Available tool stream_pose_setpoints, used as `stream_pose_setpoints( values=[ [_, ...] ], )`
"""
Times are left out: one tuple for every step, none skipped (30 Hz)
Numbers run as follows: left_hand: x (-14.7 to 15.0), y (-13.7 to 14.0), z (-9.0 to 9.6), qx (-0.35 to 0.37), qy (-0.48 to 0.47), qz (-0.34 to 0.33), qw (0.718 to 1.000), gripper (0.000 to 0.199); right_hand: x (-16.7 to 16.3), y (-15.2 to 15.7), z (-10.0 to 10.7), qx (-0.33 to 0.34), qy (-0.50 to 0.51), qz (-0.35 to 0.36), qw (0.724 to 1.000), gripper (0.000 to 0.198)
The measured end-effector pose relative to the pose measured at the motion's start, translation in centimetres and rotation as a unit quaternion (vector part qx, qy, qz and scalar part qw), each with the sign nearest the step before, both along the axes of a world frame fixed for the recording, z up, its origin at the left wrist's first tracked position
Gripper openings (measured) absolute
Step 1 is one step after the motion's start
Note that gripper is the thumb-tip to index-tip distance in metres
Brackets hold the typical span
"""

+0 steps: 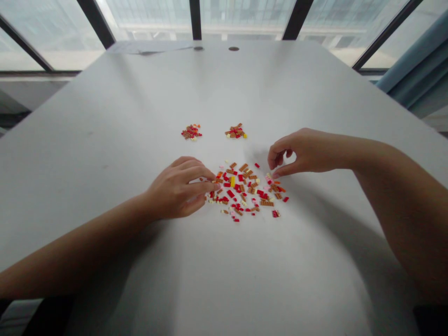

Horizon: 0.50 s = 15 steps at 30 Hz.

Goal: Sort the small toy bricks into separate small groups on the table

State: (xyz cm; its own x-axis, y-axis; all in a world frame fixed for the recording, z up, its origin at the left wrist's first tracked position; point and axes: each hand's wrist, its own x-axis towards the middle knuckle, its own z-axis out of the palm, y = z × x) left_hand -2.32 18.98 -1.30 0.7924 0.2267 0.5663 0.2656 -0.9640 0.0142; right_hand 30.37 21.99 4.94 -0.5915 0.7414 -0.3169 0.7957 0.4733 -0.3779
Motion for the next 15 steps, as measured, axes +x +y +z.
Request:
stream_pose_setpoints(
  values=[
    [0.0, 0.0, 0.0, 0.001, -0.001, 0.000, 1.000, 0.027, 0.0, 0.0, 0.1, -0.002, -0.003, 0.000, 1.000, 0.025],
    [0.0, 0.0, 0.0, 0.001, 0.000, 0.001, 1.000, 0.028, -0.1, -0.1, 0.1, -0.003, -0.004, 0.001, 1.000, 0.024],
    [0.0, 0.0, 0.0, 0.001, 0.000, 0.002, 1.000, 0.028, -0.1, -0.1, 0.2, -0.005, -0.004, 0.002, 1.000, 0.024],
    [0.0, 0.0, 0.0, 0.000, 0.000, 0.002, 1.000, 0.028, -0.2, -0.2, 0.2, -0.006, -0.004, 0.003, 1.000, 0.023],
    [0.0, 0.0, 0.0, 0.000, 0.000, 0.003, 1.000, 0.029, -0.3, -0.2, 0.2, -0.010, -0.003, 0.004, 1.000, 0.023],
    [0.0, 0.1, 0.0, 0.001, 0.000, 0.003, 1.000, 0.029, -0.4, -0.3, 0.2, -0.015, -0.004, 0.006, 1.000, 0.022],
    [0.0, 0.1, 0.0, 0.002, 0.000, 0.003, 1.000, 0.028, -0.5, -0.4, 0.2, -0.022, -0.004, 0.006, 1.000, 0.021],
    [0.1, 0.1, 0.0, 0.003, 0.000, 0.003, 1.000, 0.028, -0.7, -0.4, 0.2, -0.028, -0.006, 0.006, 1.000, 0.020],
    [0.1, 0.1, 0.0, 0.003, 0.000, 0.003, 1.000, 0.028, -0.8, -0.5, 0.2, -0.031, -0.007, 0.006, 0.999, 0.020],
    [0.1, 0.1, 0.0, 0.003, 0.001, 0.003, 1.000, 0.028, -0.9, -0.5, 0.1, -0.032, -0.007, 0.006, 0.999, 0.020],
    [0.0, 0.1, 0.1, 0.002, 0.003, 0.003, 1.000, 0.028, -1.0, -0.5, 0.1, -0.029, -0.006, 0.006, 1.000, 0.020],
    [0.0, 0.1, 0.1, 0.001, 0.004, 0.003, 1.000, 0.028, -1.1, -0.6, 0.1, -0.024, -0.004, 0.004, 1.000, 0.020],
    [0.0, 0.1, 0.1, 0.000, 0.005, 0.003, 1.000, 0.028, -1.2, -0.6, 0.2, -0.019, -0.003, 0.003, 1.000, 0.020],
    [0.0, 0.1, 0.2, 0.001, 0.007, 0.003, 1.000, 0.028, -1.3, -0.6, 0.2, -0.015, -0.002, 0.002, 1.000, 0.021],
    [0.0, 0.0, 0.2, 0.002, 0.009, 0.003, 1.000, 0.028, -1.3, -0.6, 0.2, -0.012, -0.001, 0.002, 1.000, 0.021]
  ],
)
